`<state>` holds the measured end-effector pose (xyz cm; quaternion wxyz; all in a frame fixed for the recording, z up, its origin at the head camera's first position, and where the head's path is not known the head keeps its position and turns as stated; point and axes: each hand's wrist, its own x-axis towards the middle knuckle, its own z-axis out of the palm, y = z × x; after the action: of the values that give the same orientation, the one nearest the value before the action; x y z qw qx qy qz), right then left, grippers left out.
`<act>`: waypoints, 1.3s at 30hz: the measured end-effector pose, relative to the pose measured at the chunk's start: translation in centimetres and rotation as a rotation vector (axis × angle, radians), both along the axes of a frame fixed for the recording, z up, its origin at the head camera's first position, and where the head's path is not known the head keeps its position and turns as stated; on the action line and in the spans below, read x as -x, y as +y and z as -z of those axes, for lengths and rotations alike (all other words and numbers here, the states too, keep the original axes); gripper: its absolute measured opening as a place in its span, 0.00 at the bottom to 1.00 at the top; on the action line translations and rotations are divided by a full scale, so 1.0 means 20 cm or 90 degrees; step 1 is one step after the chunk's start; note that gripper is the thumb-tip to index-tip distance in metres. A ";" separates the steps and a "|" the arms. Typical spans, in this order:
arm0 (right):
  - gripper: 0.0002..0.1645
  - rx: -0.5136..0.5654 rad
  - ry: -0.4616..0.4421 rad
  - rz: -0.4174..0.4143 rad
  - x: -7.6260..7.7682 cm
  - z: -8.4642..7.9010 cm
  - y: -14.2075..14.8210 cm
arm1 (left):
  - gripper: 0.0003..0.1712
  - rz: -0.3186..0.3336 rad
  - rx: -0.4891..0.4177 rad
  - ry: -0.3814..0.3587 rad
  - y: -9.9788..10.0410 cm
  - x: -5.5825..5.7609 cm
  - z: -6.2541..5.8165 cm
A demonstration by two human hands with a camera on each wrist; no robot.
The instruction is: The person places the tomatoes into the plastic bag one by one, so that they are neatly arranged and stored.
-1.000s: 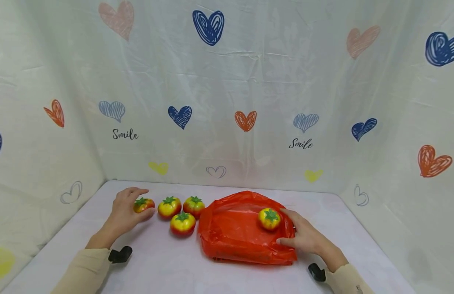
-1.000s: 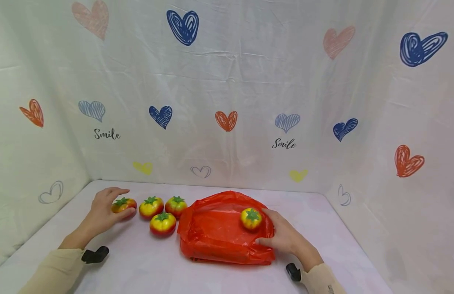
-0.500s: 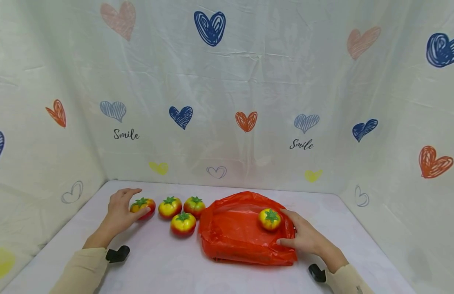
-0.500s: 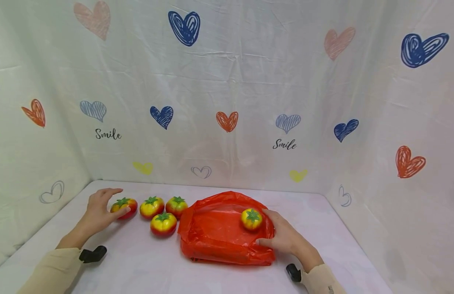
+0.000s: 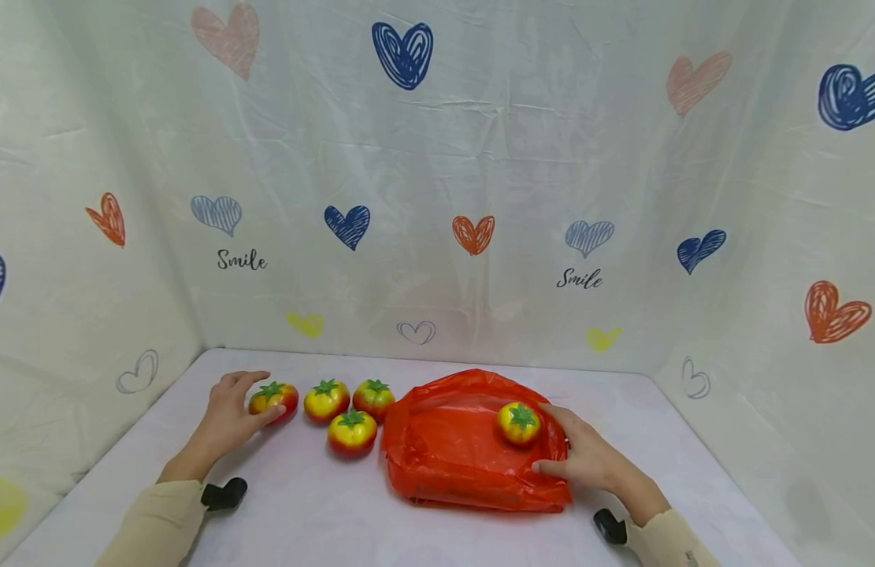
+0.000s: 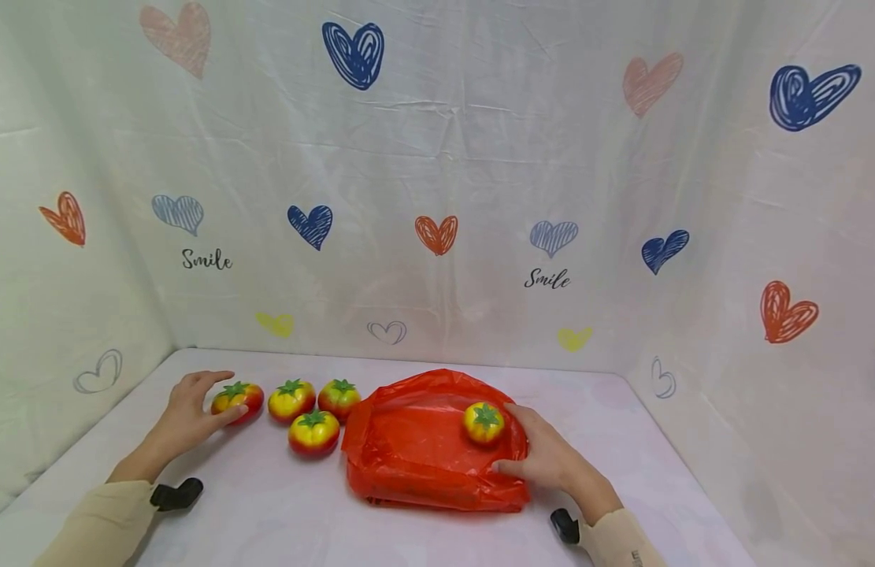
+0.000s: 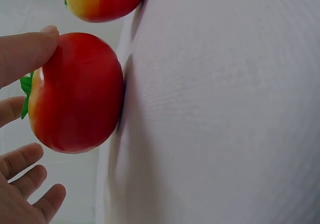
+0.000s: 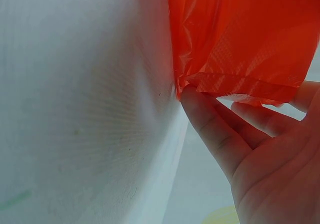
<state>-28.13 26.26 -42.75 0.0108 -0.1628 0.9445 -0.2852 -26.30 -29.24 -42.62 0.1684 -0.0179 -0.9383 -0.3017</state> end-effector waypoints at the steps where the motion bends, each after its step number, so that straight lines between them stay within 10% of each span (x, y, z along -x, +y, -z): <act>1: 0.59 -0.002 0.001 0.000 0.00 0.00 0.00 | 0.40 0.001 -0.002 -0.003 0.00 0.00 0.00; 39: 0.59 -0.003 -0.006 0.007 0.00 0.00 0.00 | 0.38 0.032 -0.025 -0.085 0.00 0.00 0.00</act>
<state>-28.13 26.21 -42.72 0.0140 -0.1565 0.9459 -0.2838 -26.22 -29.15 -42.57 0.0981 -0.0183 -0.9405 -0.3248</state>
